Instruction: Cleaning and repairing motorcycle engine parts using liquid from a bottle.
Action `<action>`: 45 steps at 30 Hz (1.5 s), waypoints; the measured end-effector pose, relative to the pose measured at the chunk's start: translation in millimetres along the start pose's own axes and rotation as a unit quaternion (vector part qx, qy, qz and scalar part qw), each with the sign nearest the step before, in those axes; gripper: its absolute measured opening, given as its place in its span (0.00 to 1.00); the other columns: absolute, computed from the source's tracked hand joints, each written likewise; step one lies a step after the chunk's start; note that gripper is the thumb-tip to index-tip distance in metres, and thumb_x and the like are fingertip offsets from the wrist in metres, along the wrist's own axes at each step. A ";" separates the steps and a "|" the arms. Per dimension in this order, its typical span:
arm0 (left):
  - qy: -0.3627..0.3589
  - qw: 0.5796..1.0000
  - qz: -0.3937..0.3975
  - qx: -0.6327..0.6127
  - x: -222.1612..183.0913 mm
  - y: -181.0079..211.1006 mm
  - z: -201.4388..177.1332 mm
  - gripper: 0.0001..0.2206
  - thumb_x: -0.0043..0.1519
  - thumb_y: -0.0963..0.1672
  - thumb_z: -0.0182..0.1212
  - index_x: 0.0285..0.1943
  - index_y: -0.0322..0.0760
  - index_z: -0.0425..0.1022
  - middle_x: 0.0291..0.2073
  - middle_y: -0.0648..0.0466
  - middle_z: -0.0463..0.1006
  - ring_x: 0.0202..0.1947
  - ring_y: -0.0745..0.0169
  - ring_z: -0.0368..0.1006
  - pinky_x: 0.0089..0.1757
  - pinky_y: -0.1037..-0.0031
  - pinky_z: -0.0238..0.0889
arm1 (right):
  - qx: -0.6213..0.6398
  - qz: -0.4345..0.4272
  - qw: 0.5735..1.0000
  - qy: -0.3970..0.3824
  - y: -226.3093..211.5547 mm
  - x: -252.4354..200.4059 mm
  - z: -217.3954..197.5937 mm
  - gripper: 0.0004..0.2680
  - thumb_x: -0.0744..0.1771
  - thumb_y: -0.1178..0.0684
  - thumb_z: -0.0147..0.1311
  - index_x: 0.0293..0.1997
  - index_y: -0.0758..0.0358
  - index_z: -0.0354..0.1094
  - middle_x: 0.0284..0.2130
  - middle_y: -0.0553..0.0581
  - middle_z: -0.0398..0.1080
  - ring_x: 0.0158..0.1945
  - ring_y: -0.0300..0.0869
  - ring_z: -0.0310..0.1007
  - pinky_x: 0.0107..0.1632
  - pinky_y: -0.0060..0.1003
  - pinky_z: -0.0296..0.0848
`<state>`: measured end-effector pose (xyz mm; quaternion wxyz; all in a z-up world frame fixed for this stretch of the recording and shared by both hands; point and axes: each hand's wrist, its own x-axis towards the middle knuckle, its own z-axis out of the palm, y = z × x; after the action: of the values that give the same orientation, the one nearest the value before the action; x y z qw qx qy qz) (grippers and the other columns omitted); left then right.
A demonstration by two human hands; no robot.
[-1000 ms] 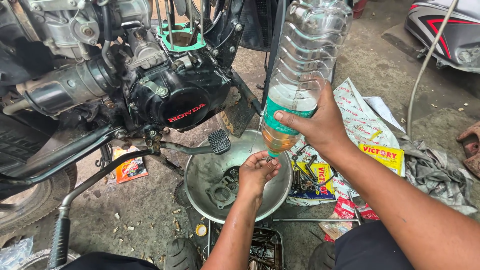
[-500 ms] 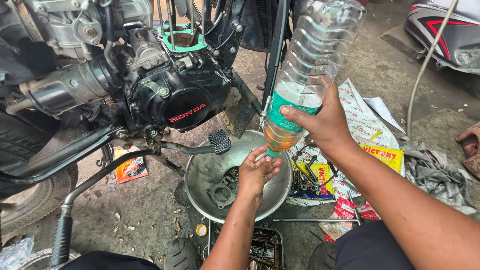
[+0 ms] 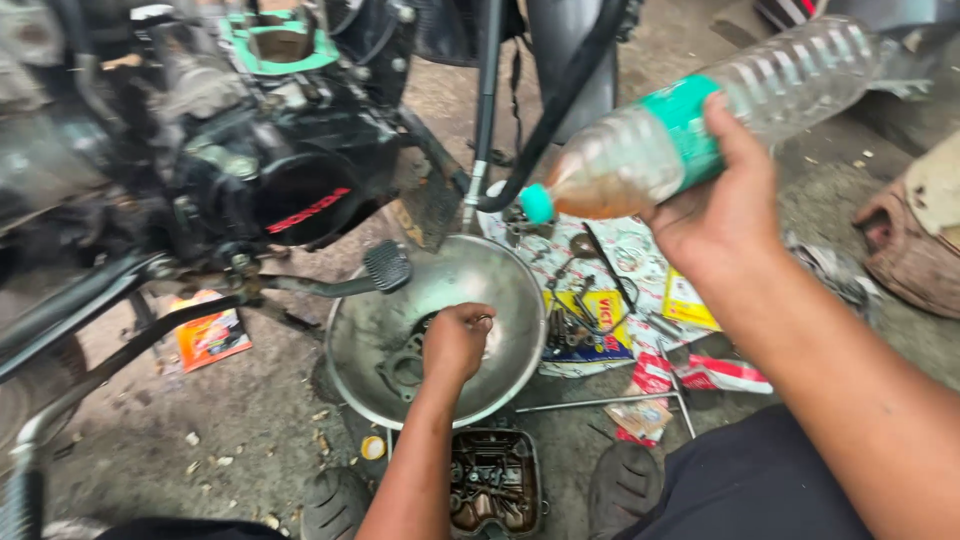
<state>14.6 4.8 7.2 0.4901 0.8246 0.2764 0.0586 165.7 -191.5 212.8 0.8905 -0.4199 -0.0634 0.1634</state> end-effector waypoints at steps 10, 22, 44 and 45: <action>-0.124 0.978 0.117 0.123 27.4 36.2 128.9 0.10 0.57 0.43 0.65 0.45 0.45 0.86 0.40 0.45 0.84 0.43 0.45 0.80 0.47 0.59 0.71 | 0.184 -0.025 0.982 0.029 -87.5 -15.5 -66.9 0.21 0.69 0.37 0.51 0.60 0.65 0.66 0.56 0.66 0.73 0.61 0.60 0.74 0.61 0.63 0.75; -0.206 0.936 -0.009 0.284 117.2 -2.4 254.1 0.14 0.64 0.41 0.49 0.51 0.34 0.81 0.53 0.40 0.78 0.55 0.40 0.75 0.53 0.54 0.68 | 0.324 -0.020 0.940 0.102 -112.2 -2.0 -142.4 0.21 0.73 0.41 0.37 0.66 0.71 0.63 0.59 0.74 0.71 0.62 0.67 0.71 0.60 0.71 0.71; -0.239 0.901 0.039 0.359 127.3 -11.0 272.8 0.13 0.64 0.39 0.53 0.53 0.35 0.81 0.54 0.41 0.79 0.54 0.43 0.77 0.51 0.58 0.71 | 0.338 -0.008 0.933 0.121 -104.2 9.6 -163.1 0.22 0.73 0.43 0.34 0.68 0.73 0.60 0.62 0.76 0.68 0.65 0.68 0.68 0.65 0.68 0.66; -0.226 0.912 0.056 0.336 121.7 -6.2 267.9 0.12 0.63 0.40 0.54 0.52 0.38 0.82 0.52 0.42 0.79 0.53 0.43 0.77 0.52 0.58 0.71 | 0.337 -0.003 0.935 0.106 -104.7 9.5 -158.7 0.22 0.73 0.42 0.34 0.67 0.73 0.60 0.61 0.76 0.69 0.65 0.67 0.68 0.65 0.67 0.66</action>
<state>212.9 -138.3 -156.6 0.2293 0.9459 0.1147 -0.1988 239.3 -365.8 191.6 0.9818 -0.1095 0.0891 0.1267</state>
